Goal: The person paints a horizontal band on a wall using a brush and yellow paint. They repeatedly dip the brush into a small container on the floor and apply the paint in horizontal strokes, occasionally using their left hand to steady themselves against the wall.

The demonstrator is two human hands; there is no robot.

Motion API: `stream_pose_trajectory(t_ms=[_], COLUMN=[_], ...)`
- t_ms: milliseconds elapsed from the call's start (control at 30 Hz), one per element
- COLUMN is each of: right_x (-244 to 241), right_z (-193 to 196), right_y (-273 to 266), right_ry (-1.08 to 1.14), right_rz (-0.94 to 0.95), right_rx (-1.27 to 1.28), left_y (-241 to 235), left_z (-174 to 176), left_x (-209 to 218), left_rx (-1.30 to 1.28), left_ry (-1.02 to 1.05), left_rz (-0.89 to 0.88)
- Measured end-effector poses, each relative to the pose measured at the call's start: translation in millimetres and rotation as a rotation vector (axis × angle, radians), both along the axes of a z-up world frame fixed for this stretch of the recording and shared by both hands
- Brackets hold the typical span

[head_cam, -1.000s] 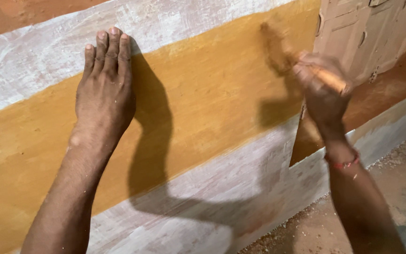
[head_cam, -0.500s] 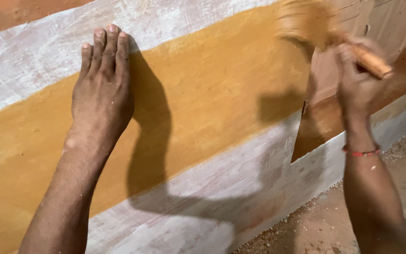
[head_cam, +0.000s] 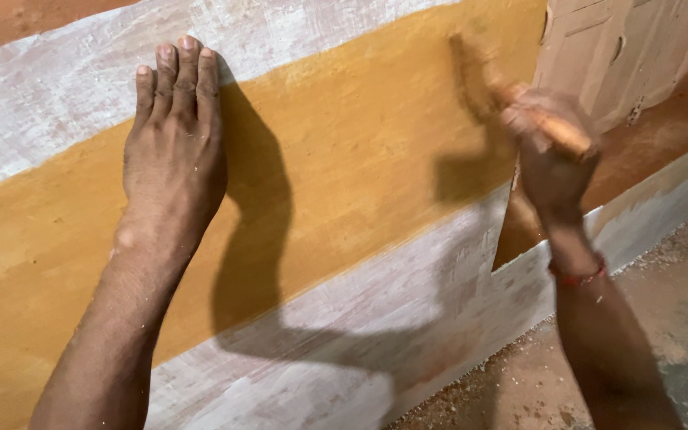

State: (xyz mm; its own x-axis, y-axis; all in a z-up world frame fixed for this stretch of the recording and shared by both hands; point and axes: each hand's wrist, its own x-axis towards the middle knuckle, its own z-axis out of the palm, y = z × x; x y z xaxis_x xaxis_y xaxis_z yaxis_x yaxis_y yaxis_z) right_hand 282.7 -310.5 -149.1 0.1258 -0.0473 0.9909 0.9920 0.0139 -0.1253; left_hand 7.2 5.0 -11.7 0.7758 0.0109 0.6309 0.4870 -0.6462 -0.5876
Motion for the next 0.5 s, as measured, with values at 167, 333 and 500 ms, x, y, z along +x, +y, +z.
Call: stream_pose_trajectory(t_ms=[167, 333, 500], right_x=[-81.8, -75.8, -45.6], right_z=[-29.2, -27.1, -21.0], right_y=[24.1, 38.2, 11.6], right_ry=[0.397, 0.386, 0.407], right_rz=[0.527, 0.576, 0.301], right_rx=[0.071, 0.101, 0.308], left_y=[-1.5, -4.0, -5.4], left_z=[-0.1, 2.9, 11.3], left_x=[-0.1, -2.4, -6.8], left_rx=[-0.043, -0.096, -0.198], left_ry=[-0.021, -0.006, 0.011], left_rz=[-0.071, -0.058, -0.153])
